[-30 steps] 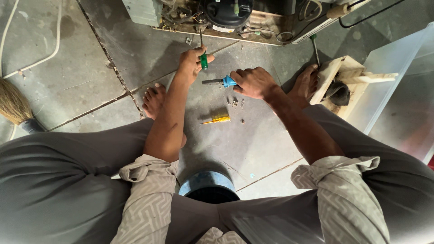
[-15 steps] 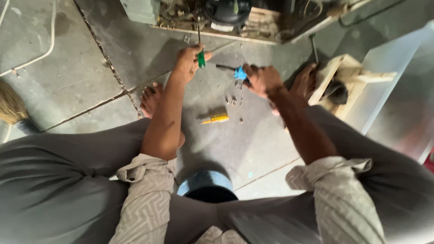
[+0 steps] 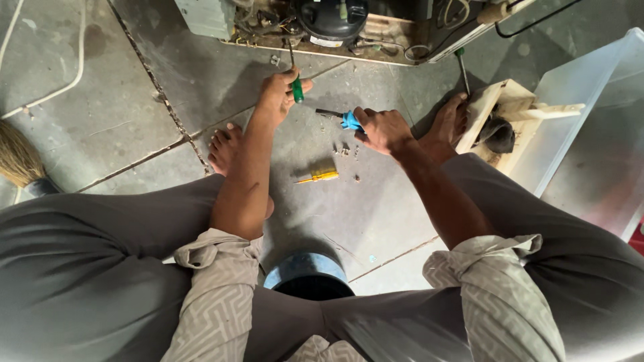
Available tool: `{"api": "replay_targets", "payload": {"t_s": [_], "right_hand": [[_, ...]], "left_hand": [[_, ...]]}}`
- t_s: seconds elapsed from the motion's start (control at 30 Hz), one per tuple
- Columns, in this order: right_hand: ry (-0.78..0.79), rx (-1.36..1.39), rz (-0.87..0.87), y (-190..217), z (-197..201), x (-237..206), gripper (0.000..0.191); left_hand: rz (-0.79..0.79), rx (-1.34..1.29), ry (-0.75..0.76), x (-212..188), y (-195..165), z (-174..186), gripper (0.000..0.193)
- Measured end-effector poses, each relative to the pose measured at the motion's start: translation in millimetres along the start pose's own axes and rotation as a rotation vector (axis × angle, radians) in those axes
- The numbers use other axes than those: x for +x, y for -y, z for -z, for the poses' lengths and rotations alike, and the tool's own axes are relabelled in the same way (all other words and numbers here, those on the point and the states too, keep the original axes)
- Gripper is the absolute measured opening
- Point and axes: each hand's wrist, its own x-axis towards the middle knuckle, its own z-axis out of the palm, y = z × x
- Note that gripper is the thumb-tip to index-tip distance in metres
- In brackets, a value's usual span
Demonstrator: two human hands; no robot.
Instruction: The person sits on the floor repairing a disassembled appliance chassis. They unscrew screws with a screwdriver, use pliers to grip and remove small fasteners, sort the removed screws on the floor, and work on components inside the machine housing.
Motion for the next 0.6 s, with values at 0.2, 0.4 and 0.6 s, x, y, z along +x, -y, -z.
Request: {"api": "replay_targets", "payload": {"t_s": [0.2, 0.4, 0.6], "right_hand": [[0.025, -0.006, -0.003, 4.8, 0.2, 3.5, 0.041], [0.057, -0.012, -0.012, 7.5, -0.2, 5.6, 0.044], [0.033, -0.016, -0.006, 8.5, 1.1, 5.3, 0.043]], "left_hand": [[-0.028, -0.039, 0.010, -1.7, 2.4, -4.1, 0.038], [-0.025, -0.031, 0.011, 1.9, 4.3, -0.7, 0.038], [-0.044, -0.066, 0.036, 3.1, 5.2, -1.8, 0.039]]}}
